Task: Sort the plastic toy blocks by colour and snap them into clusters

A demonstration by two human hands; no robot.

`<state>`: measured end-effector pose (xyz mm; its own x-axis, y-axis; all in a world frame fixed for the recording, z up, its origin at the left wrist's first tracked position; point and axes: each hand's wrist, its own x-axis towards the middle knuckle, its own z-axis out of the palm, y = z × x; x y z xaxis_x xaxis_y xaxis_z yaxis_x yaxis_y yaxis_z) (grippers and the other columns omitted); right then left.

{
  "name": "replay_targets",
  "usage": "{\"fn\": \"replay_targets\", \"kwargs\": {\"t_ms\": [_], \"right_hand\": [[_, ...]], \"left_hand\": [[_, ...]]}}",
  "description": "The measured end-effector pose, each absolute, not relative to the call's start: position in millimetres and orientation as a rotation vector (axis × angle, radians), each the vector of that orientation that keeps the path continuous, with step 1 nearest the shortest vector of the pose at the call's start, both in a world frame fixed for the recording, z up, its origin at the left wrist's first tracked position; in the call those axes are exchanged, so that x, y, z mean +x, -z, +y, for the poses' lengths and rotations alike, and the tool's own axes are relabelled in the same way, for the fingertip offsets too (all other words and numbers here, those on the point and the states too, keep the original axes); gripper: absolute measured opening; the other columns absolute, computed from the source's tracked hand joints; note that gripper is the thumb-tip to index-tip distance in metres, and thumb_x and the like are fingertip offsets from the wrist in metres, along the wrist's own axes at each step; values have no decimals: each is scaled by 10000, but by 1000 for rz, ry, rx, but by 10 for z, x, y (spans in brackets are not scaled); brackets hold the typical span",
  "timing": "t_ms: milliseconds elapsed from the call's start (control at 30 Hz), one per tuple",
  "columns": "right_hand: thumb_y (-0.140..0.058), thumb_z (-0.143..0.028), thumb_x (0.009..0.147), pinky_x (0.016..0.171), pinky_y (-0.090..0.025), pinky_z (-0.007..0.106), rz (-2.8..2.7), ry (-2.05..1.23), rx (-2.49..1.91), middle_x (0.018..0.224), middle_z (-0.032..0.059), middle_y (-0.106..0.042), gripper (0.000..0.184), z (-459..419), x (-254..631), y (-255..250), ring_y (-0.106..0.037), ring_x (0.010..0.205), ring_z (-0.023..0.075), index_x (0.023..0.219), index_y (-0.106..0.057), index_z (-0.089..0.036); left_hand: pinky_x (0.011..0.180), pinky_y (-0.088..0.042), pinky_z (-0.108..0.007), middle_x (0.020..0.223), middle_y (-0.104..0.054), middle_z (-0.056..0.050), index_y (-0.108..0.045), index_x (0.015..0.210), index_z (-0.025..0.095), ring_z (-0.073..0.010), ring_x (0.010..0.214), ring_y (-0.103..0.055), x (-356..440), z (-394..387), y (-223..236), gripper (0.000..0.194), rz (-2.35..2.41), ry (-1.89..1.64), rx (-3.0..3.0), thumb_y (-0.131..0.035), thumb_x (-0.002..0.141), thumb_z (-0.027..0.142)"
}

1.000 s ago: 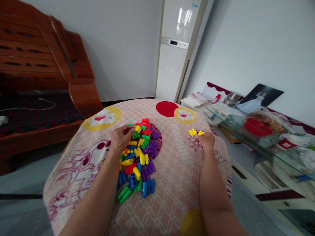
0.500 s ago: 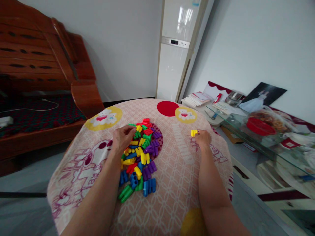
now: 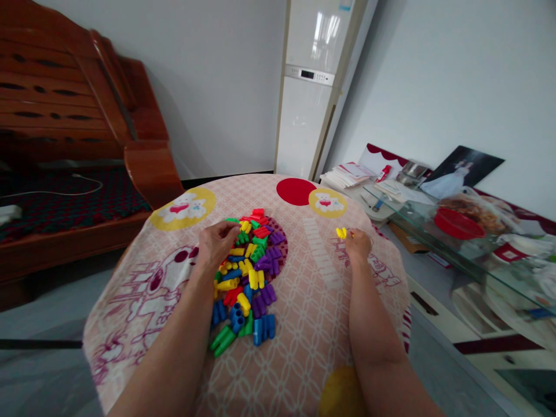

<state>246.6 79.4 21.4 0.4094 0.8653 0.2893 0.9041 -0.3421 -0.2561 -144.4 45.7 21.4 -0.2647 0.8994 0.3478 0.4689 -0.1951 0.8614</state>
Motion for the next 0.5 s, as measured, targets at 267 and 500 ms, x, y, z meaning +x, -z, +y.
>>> {"fn": "replay_targets", "kwargs": {"t_ms": [267, 500], "right_hand": [[-479, -278, 908, 679, -422, 253, -1589, 77, -2344, 1014, 142, -741, 322, 827, 2388, -250, -679, 916, 223, 1019, -755, -156], [-663, -308, 746, 531, -405, 208, -1603, -220, -2364, 649, 81, -709, 186, 742, 2684, -291, -657, 609, 169, 737, -750, -144]], "left_hand": [[542, -473, -215, 652, -694, -16, -753, 914, 148, -155, 585, -642, -1423, 447, -231, 343, 1701, -1430, 1593, -609, 758, 418], [551, -473, -217, 656, -697, -18, -756, 926, 147, -157, 591, -642, -1436, 444, -237, 351, 1697, -1432, 1598, -611, 763, 422]]}}
